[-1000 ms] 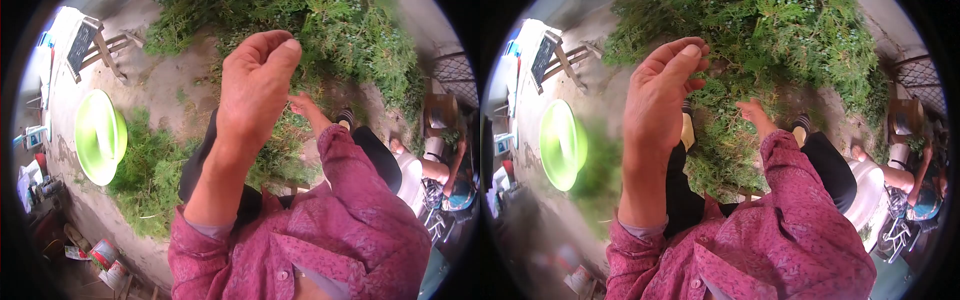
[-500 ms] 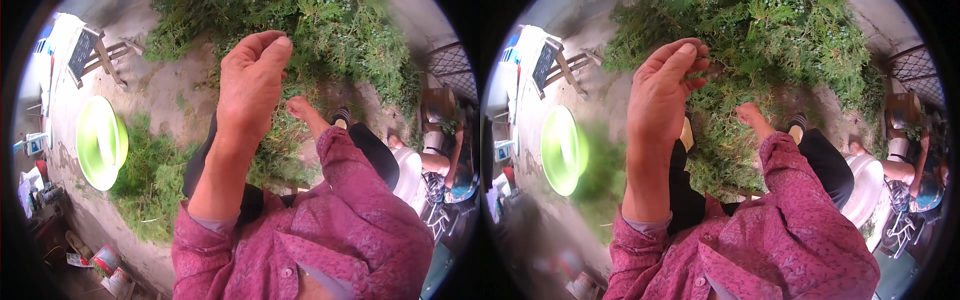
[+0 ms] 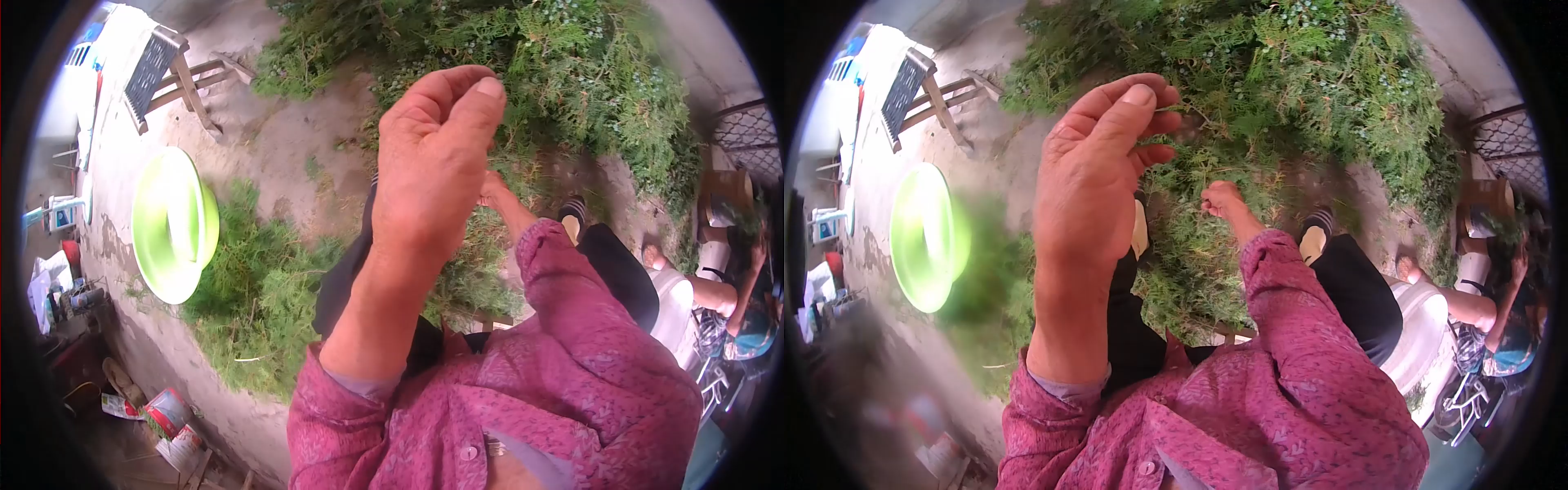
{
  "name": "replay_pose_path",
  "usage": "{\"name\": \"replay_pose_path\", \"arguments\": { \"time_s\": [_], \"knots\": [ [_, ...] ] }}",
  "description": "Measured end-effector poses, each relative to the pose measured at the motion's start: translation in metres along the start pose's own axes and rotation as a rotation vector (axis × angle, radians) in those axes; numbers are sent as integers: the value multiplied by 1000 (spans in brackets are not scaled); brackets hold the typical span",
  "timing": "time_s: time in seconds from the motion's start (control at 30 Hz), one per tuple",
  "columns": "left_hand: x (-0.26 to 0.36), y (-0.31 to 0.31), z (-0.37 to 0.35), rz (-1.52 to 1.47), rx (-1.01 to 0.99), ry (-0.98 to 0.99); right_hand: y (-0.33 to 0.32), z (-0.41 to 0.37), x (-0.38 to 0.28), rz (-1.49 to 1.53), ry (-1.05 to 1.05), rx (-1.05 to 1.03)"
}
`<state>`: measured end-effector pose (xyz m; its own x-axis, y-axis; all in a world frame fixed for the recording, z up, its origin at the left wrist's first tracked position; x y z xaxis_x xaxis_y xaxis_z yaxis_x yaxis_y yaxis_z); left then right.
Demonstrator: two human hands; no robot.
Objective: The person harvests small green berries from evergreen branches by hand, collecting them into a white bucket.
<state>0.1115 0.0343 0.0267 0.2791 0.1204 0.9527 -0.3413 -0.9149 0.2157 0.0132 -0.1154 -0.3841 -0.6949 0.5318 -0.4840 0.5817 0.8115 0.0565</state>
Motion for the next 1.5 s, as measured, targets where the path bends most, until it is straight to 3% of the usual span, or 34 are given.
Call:
{"name": "replay_pose_path", "arguments": {
  "time_s": [0.03, 0.13, 0.27, 0.33, 0.47, 0.57, 0.63, 0.67, 0.7, 0.83, 0.9, 0.97, 1.0, 1.03, 1.1, 1.17, 1.23, 1.3, 1.37, 1.4, 1.43, 1.5],
  "knots": [
    [2, 1, -1, -7, -12, 8, 4, -10, -8, -32, -24, -124],
    [5, 1, -3, 29, -14, 33, -5, -59, -40, -1, -53, -224],
    [10, 3, -7, 41, -4, 74, -34, -123, -87, -238, -149, -124],
    [12, 8, -7, 45, -29, 78, -32, -159, -111, -244, -162, -325],
    [7, 29, -5, 112, -103, 110, -48, -235, -168, -406, -379, -242],
    [-1, 55, -4, 156, -160, 166, -60, -290, -205, -259, -632, -113],
    [2, 73, -9, 512, -166, 362, -70, -308, -218, -248, -752, -50],
    [2, 80, -10, 640, -167, 413, -74, -324, -228, -310, -931, 57],
    [-4, 86, -7, 751, -104, 607, -74, -343, -236, -369, -1109, 164],
    [-13, 106, -9, 942, -74, 697, -51, -373, -236, -91, -1258, 32],
    [-13, 114, -12, 985, -85, 690, -38, -382, -232, -86, -1285, 31],
    [-18, 121, -11, 1010, -171, 534, -23, -386, -227, -60, -1163, -79],
    [-17, 124, -8, 1031, -116, 568, -25, -386, -229, -133, -1294, 6],
    [-19, 128, -6, 1045, -124, 571, -28, -381, -230, -116, -1293, 8],
    [-18, 128, -7, 807, -105, 543, -32, -384, -231, -296, -1393, 165],
    [-18, 132, -7, 794, -82, 583, -39, -386, -232, -295, -1326, 166],
    [-18, 131, -1, 640, -97, 671, -34, -410, -235, -408, -1652, 119],
    [-19, 127, 6, 636, -101, 616, -48, -413, -235, -365, -1638, 136],
    [-24, 111, 21, 328, -118, 328, -69, -413, -233, -316, -1602, 147],
    [-14, 105, 21, 372, -129, 308, -84, -403, -234, -514, -1590, 313],
    [-12, 98, 25, 384, -137, 318, -97, -403, -236, -496, -1597, 320],
    [7, 90, 24, 172, -268, 645, -131, -377, -234, 125, -1224, 42]
  ]
}}
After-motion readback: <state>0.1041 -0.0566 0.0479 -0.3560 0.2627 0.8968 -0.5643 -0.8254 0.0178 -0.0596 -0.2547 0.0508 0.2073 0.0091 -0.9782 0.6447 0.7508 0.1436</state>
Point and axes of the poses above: each hand's wrist, its own z-axis towards the middle knuckle, its own y-axis out of the palm, x = y × z, the point moved 7 cm from there along z, towards the middle knuckle, and after that the axes turned 11 degrees about z, right-handed, at the moved point
